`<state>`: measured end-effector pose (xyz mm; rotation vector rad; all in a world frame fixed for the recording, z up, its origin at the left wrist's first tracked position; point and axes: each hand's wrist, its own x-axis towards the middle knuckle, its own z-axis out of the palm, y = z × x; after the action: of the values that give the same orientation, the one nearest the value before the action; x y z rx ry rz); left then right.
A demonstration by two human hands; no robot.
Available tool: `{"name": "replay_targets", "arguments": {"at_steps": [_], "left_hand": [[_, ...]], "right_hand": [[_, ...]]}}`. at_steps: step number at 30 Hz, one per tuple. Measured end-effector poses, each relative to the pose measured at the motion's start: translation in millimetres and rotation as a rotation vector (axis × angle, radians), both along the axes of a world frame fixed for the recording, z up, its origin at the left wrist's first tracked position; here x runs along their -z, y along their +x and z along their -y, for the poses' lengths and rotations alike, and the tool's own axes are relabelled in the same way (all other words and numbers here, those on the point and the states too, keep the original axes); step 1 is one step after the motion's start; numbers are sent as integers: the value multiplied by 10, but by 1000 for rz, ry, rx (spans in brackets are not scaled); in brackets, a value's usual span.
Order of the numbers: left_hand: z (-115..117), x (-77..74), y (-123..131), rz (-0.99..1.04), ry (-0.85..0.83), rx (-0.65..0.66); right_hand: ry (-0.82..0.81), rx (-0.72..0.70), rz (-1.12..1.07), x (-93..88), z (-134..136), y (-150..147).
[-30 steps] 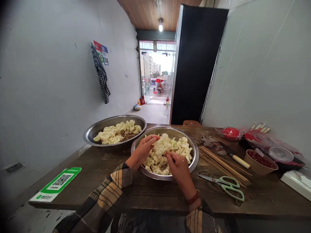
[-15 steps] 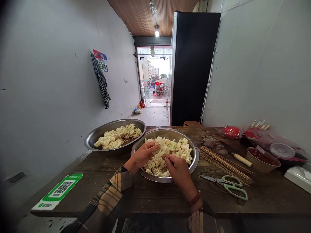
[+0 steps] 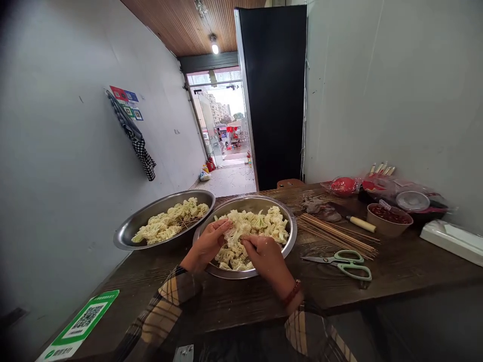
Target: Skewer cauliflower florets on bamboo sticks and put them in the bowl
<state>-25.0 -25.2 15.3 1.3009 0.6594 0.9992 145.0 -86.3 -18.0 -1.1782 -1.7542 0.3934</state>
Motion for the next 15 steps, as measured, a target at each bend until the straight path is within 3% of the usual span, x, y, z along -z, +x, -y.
{"name": "replay_targets", "arguments": {"at_steps": [4,11,15], "left_hand": [[-15,31,0,38,-14,-18],[-63,113,55,-81,222,-177],[-48,104,79,-4,148,-101]], "right_hand": [[-4,-23,-16,18,-3,4],[8,29,45,53,-2,29],[10,24,39,36,16,31]]}}
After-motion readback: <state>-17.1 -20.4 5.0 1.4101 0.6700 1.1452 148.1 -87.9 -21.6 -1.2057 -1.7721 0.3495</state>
